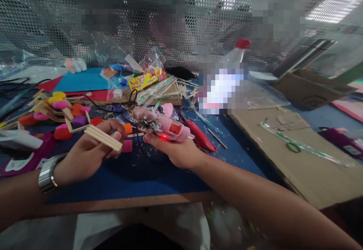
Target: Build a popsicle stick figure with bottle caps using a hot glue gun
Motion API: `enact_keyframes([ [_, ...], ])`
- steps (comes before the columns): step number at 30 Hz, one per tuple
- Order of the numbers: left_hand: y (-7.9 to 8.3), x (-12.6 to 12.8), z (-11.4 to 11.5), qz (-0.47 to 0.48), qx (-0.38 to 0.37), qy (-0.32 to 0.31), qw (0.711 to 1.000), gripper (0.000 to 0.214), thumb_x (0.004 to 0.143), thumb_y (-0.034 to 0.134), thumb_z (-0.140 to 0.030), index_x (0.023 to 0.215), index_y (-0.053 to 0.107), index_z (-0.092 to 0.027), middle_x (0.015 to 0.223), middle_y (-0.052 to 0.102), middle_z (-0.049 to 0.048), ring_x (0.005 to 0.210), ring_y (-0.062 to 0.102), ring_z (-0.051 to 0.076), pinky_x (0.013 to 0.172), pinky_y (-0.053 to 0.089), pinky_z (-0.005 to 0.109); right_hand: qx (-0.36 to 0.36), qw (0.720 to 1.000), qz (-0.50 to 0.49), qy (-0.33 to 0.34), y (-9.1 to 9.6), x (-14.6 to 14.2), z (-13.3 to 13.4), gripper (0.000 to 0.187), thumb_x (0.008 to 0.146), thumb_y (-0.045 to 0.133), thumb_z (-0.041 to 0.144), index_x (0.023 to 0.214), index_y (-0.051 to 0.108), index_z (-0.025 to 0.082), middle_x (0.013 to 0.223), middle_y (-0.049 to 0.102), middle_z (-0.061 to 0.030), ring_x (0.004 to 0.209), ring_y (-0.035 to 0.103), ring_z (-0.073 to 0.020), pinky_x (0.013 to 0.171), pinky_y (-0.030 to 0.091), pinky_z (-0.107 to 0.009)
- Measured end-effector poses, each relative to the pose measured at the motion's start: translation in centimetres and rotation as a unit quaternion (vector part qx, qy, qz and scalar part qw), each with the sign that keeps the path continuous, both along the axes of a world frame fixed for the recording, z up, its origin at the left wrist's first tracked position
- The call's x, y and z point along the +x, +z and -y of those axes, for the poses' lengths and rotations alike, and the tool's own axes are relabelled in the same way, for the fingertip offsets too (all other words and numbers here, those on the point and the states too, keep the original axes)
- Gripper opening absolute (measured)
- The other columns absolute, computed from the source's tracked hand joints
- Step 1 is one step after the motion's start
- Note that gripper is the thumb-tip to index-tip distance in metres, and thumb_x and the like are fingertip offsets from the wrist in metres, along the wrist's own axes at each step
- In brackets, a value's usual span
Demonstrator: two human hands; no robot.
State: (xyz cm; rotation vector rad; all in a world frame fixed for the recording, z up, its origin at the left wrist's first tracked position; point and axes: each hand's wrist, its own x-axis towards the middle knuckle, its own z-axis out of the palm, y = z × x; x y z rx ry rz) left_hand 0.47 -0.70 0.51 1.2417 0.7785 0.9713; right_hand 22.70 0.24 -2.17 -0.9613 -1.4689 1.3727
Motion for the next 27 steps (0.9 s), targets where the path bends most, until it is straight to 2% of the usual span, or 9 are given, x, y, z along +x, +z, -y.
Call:
enact_keyframes([
  [4, 0.1, 0.0, -0.4, 0.057, -0.098, 0.022, 0.993, 0.046, 0.072, 0.092, -0.049, 0.081, 0.063, -0.016, 0.060, 0.049, -0.0062, 0.051, 0.038, 0.006, 0.045, 0.031, 0.015, 0.001, 1.000, -0.021, 0.015, -0.5, 0.2, 0.0, 0.052, 0.078, 0.080, 0.069, 0.080, 0.066, 0.019, 0.065, 0.057, 0.0022, 0.056, 0.050, -0.0115, 0.051, 0.043, -0.026],
  [7, 0.4, -0.1, -0.2, 0.073, -0.111, 0.033, 0.991, 0.041, 0.070, 0.094, -0.041, 0.073, 0.064, -0.014, 0.063, 0.049, -0.0040, 0.055, 0.040, 0.007, 0.046, 0.034, 0.016, 0.018, 0.998, -0.041, 0.049, -0.6, 0.3, 0.0, 0.045, 0.083, 0.079, 0.064, 0.088, 0.069, 0.020, 0.073, 0.061, 0.0007, 0.061, 0.054, -0.0126, 0.056, 0.049, -0.027],
  [11, 0.7, -0.1, 0.5, 0.093, -0.111, 0.031, 0.989, 0.038, 0.071, 0.095, -0.039, 0.075, 0.067, -0.014, 0.069, 0.056, -0.0003, 0.062, 0.048, 0.010, 0.054, 0.043, 0.021, 0.141, 0.987, -0.001, 0.073, -0.2, 0.5, 0.2, 0.034, 0.092, 0.074, 0.053, 0.111, 0.076, 0.025, 0.097, 0.074, -0.0060, 0.089, 0.070, -0.0223, 0.081, 0.061, -0.036],
  [15, 0.7, -0.3, 1.0, 0.125, -0.097, -0.002, 0.987, 0.037, 0.074, 0.094, -0.041, 0.077, 0.069, -0.014, 0.071, 0.057, 0.0002, 0.063, 0.047, 0.010, 0.056, 0.041, 0.022, 0.255, 0.961, 0.063, 0.092, 0.7, 0.8, 0.3, 0.024, 0.098, 0.069, 0.037, 0.120, 0.076, 0.028, 0.114, 0.076, -0.0052, 0.099, 0.073, -0.0218, 0.098, 0.060, -0.037],
  [18, 0.5, -0.5, 1.1, 0.134, -0.098, -0.021, 0.986, 0.034, 0.076, 0.092, -0.041, 0.080, 0.069, -0.015, 0.072, 0.058, 0.0002, 0.063, 0.049, 0.011, 0.057, 0.040, 0.023, 0.322, 0.936, 0.087, 0.109, 1.4, 0.8, 0.2, 0.025, 0.097, 0.068, 0.024, 0.121, 0.075, 0.031, 0.114, 0.077, -0.0031, 0.102, 0.074, -0.0200, 0.099, 0.059, -0.033],
  [21, 0.4, -0.5, 1.3, 0.132, -0.097, -0.029, 0.986, 0.033, 0.079, 0.090, -0.041, 0.082, 0.069, -0.016, 0.072, 0.059, 0.0000, 0.063, 0.050, 0.011, 0.057, 0.040, 0.023, 0.365, 0.918, 0.101, 0.120, 1.9, 0.7, 0.0, 0.027, 0.098, 0.067, 0.021, 0.122, 0.074, 0.030, 0.112, 0.078, -0.0038, 0.105, 0.074, -0.0209, 0.096, 0.060, -0.032],
  [27, 0.5, -0.3, 1.3, 0.130, -0.097, -0.045, 0.986, 0.035, 0.081, 0.089, -0.041, 0.082, 0.065, -0.016, 0.071, 0.056, -0.0005, 0.062, 0.046, 0.011, 0.055, 0.036, 0.023, 0.370, 0.913, 0.119, 0.124, 1.9, 0.7, -0.1, 0.022, 0.099, 0.065, 0.022, 0.118, 0.074, 0.027, 0.105, 0.077, -0.0053, 0.096, 0.074, -0.0212, 0.089, 0.061, -0.032],
])
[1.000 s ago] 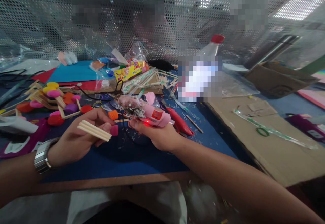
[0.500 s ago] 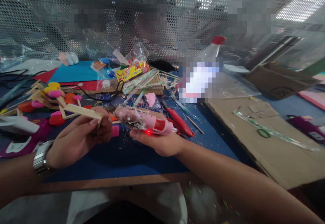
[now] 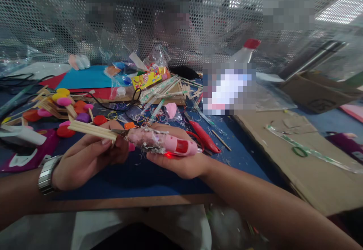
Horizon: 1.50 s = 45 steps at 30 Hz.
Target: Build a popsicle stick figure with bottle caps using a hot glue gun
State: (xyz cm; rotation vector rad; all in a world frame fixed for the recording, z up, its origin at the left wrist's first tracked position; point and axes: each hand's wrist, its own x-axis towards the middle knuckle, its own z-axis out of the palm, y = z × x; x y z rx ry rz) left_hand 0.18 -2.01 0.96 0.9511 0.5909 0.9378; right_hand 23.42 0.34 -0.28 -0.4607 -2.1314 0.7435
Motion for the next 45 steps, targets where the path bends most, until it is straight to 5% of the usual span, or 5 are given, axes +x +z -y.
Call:
enact_keyframes([
  [4, 0.04, -0.13, 0.03, -0.009, 0.022, -0.010, 1.000, 0.033, 0.084, 0.085, -0.042, 0.081, 0.065, -0.015, 0.071, 0.055, -0.0003, 0.062, 0.045, 0.011, 0.055, 0.035, 0.024, 0.004, 1.000, 0.013, -0.009, -0.15, 0.15, -0.07, 0.020, 0.096, 0.068, 0.020, 0.114, 0.075, 0.024, 0.100, 0.076, -0.0050, 0.090, 0.073, -0.0207, 0.083, 0.061, -0.031],
  [12, -0.16, -0.26, 0.16, -0.008, 0.007, -0.010, 1.000, 0.031, 0.084, 0.085, -0.040, 0.086, 0.066, -0.016, 0.073, 0.057, 0.0010, 0.065, 0.047, 0.012, 0.057, 0.039, 0.024, -0.013, 1.000, 0.012, 0.009, 0.23, 0.03, 0.03, 0.027, 0.094, 0.067, 0.014, 0.118, 0.075, 0.025, 0.113, 0.079, -0.0067, 0.106, 0.075, -0.0223, 0.096, 0.060, -0.033],
  [21, 0.16, -0.09, 0.24, -0.013, -0.006, -0.006, 1.000, 0.034, 0.081, 0.087, -0.041, 0.086, 0.066, -0.016, 0.072, 0.058, 0.0009, 0.063, 0.048, 0.012, 0.056, 0.039, 0.024, -0.017, 1.000, 0.008, 0.002, 0.31, -0.11, 0.06, 0.022, 0.094, 0.068, 0.016, 0.111, 0.077, 0.026, 0.101, 0.077, -0.0042, 0.090, 0.073, -0.0209, 0.085, 0.062, -0.032],
  [45, 0.36, -0.18, 0.28, -0.022, 0.006, -0.033, 0.999, 0.034, 0.086, 0.082, -0.044, 0.081, 0.064, -0.016, 0.071, 0.053, 0.0001, 0.062, 0.046, 0.012, 0.056, 0.036, 0.025, 0.021, 0.999, 0.041, -0.009, 0.32, -0.04, -0.04, 0.018, 0.094, 0.067, 0.018, 0.109, 0.073, 0.026, 0.096, 0.075, -0.0057, 0.085, 0.071, -0.0231, 0.076, 0.061, -0.034],
])
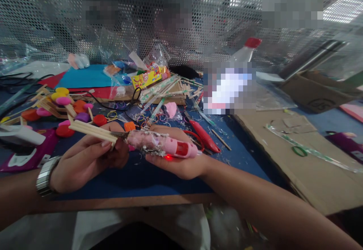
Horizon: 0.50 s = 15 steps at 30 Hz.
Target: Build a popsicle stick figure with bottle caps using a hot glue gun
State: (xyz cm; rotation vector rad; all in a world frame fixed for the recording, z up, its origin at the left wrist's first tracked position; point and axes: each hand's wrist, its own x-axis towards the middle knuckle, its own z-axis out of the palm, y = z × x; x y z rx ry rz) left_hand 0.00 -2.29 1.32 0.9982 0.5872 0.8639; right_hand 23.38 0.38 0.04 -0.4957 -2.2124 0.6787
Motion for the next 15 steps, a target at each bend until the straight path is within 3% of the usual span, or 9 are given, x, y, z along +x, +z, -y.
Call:
enact_keyframes([
  [10, -0.02, 0.01, 0.03, 0.000, 0.011, 0.001, 1.000, 0.033, 0.088, 0.080, -0.044, 0.084, 0.062, -0.016, 0.071, 0.051, -0.0001, 0.062, 0.045, 0.012, 0.056, 0.034, 0.024, 0.016, 1.000, -0.006, -0.003, -0.22, 0.11, -0.02, 0.018, 0.095, 0.067, 0.021, 0.112, 0.073, 0.026, 0.091, 0.075, -0.0042, 0.080, 0.071, -0.0216, 0.074, 0.061, -0.032],
  [15, -0.04, 0.06, 0.03, 0.005, 0.031, -0.007, 0.999, 0.032, 0.090, 0.076, -0.045, 0.093, 0.057, -0.020, 0.069, 0.048, -0.0026, 0.060, 0.040, 0.011, 0.055, 0.033, 0.024, 0.010, 1.000, 0.003, 0.008, -0.15, 0.10, 0.05, 0.027, 0.094, 0.065, 0.019, 0.119, 0.073, 0.028, 0.106, 0.079, -0.0067, 0.095, 0.075, -0.0249, 0.086, 0.063, -0.036],
])
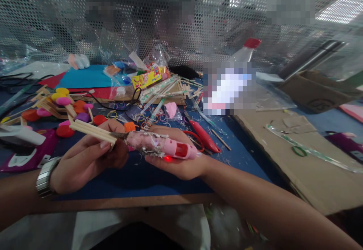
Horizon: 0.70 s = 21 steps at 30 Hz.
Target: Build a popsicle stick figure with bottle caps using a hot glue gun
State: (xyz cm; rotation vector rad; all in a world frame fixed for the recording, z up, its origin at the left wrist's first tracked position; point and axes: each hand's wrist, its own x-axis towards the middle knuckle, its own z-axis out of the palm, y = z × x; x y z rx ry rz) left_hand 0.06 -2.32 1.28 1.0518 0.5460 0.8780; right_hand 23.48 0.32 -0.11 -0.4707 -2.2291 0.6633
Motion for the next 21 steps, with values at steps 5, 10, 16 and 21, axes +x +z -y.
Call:
enact_keyframes([
  [5, 0.02, -0.16, 0.01, -0.003, 0.031, 0.004, 1.000, 0.031, 0.091, 0.076, -0.041, 0.100, 0.053, -0.023, 0.069, 0.052, -0.0034, 0.061, 0.045, 0.012, 0.057, 0.038, 0.024, -0.005, 1.000, 0.007, 0.013, 0.12, -0.01, -0.06, 0.035, 0.094, 0.064, 0.016, 0.127, 0.072, 0.027, 0.120, 0.079, -0.0081, 0.109, 0.076, -0.0269, 0.095, 0.063, -0.039],
  [10, -0.09, -0.27, 0.03, -0.004, 0.033, 0.006, 0.999, 0.025, 0.094, 0.074, -0.038, 0.103, 0.055, -0.024, 0.070, 0.054, -0.0035, 0.062, 0.047, 0.012, 0.057, 0.039, 0.024, 0.025, 0.999, -0.007, 0.027, 0.26, -0.04, -0.05, 0.044, 0.094, 0.064, 0.011, 0.135, 0.067, 0.027, 0.128, 0.077, -0.0091, 0.115, 0.075, -0.0265, 0.099, 0.061, -0.037],
  [16, -0.27, -0.26, 0.07, 0.001, 0.027, 0.001, 1.000, 0.021, 0.095, 0.072, -0.036, 0.103, 0.057, -0.025, 0.072, 0.054, -0.0024, 0.062, 0.046, 0.013, 0.056, 0.036, 0.024, 0.060, 0.998, -0.007, 0.006, -0.11, -0.17, 0.27, 0.032, 0.097, 0.063, 0.018, 0.128, 0.064, 0.027, 0.108, 0.078, -0.0070, 0.096, 0.074, -0.0235, 0.085, 0.061, -0.036],
  [21, -0.24, -0.16, 0.13, 0.006, 0.031, 0.006, 0.999, 0.021, 0.094, 0.072, -0.035, 0.104, 0.057, -0.024, 0.072, 0.052, -0.0026, 0.061, 0.044, 0.013, 0.056, 0.035, 0.024, 0.092, 0.996, 0.021, 0.007, -0.42, -0.07, 0.06, 0.017, 0.099, 0.061, 0.027, 0.115, 0.063, 0.021, 0.090, 0.072, -0.0060, 0.081, 0.068, -0.0212, 0.074, 0.058, -0.033],
])
